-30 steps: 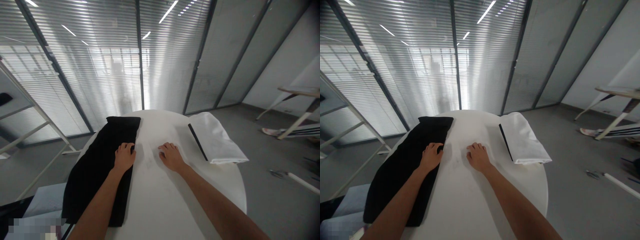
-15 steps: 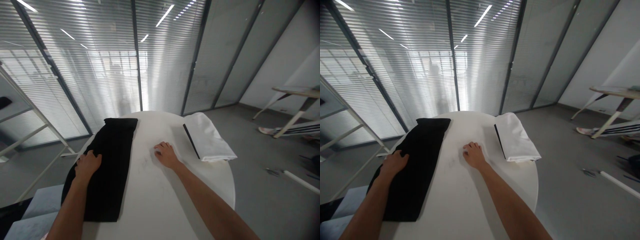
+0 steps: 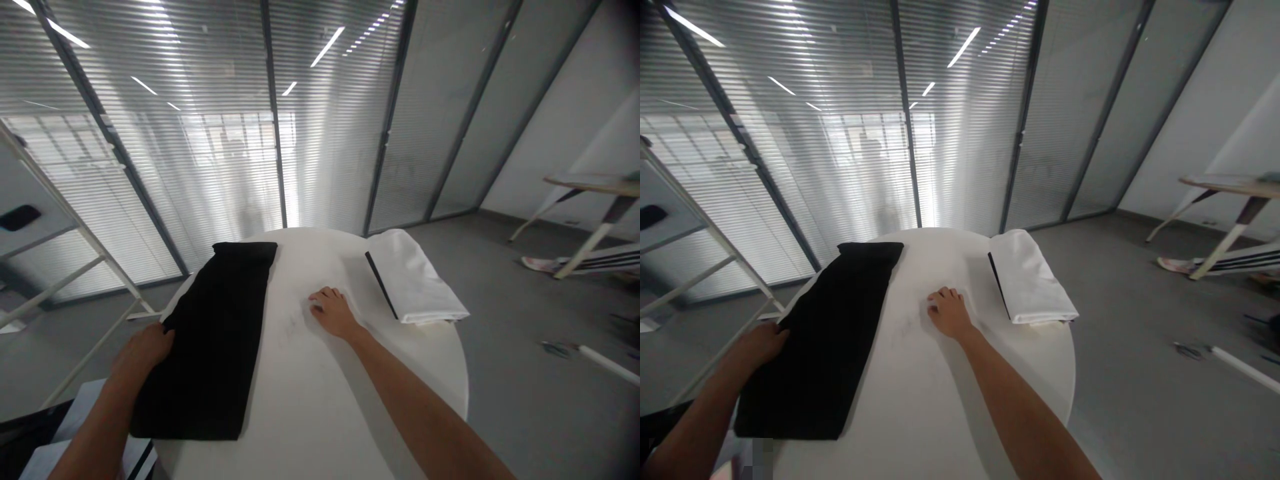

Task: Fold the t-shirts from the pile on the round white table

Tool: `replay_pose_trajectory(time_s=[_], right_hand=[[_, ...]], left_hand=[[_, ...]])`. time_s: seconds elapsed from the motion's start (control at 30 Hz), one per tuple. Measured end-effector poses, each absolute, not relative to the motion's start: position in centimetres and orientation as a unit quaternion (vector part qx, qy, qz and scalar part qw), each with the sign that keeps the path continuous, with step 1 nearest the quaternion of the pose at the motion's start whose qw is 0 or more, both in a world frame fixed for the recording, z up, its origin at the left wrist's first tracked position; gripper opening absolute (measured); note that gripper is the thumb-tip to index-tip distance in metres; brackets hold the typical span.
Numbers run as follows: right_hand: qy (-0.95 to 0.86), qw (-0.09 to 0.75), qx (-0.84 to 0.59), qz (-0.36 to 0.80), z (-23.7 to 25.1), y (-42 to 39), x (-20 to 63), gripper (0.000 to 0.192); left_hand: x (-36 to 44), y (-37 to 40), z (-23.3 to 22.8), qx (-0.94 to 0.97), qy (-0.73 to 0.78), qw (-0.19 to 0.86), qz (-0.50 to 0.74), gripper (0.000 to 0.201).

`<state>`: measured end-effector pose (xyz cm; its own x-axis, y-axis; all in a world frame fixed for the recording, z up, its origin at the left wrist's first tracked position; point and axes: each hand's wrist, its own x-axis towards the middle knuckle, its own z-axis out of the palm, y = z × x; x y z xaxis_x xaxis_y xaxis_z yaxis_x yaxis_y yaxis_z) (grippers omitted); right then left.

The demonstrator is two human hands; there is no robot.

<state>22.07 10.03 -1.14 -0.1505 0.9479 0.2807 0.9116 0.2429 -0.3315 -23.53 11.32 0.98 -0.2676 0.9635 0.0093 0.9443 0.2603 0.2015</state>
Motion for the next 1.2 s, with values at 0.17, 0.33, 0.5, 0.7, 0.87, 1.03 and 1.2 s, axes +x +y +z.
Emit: replay_pose_trajectory(time_s=[0.17,0.33,0.5,0.7,0.87,1.03,1.2], right_hand=[[-0.756,0.232,-0.611,0.04,-1.3,10.1,22.2,0.028],[-0.758,0.229,-0.609,0.048,-1.1,10.0,22.1,0.029],[-0.76,0.23,-0.606,0.042,-1.2,10.0,22.2,0.03],[-0.761,0.229,-0.605,0.049,-1.2,10.2,22.3,0.027],[-0.732,0.309,-0.593,0.129,-0.8,10.6,22.6,0.026],[-0.594,0.48,-0.523,0.379,0.1,10.7,23.3,0.032],[-0.445,0.573,-0.442,0.528,1.6,9.5,23.2,0.034]], left_hand=[[-20.9,11.4,2.8,0.641,0.763,0.07,0.051,0.022],[-16.3,10.8,6.1,0.687,0.703,0.111,0.146,0.026],[-10.9,9.2,9.1,0.695,0.661,0.157,0.237,0.029],[-3.6,8.1,9.7,0.711,0.59,0.207,0.322,0.031],[2.5,7.1,8.9,0.731,0.514,0.264,0.363,0.031],[7.3,6.0,8.3,0.748,0.447,0.331,0.363,0.034],[9.7,5.5,7.7,0.762,0.404,0.367,0.348,0.043]])
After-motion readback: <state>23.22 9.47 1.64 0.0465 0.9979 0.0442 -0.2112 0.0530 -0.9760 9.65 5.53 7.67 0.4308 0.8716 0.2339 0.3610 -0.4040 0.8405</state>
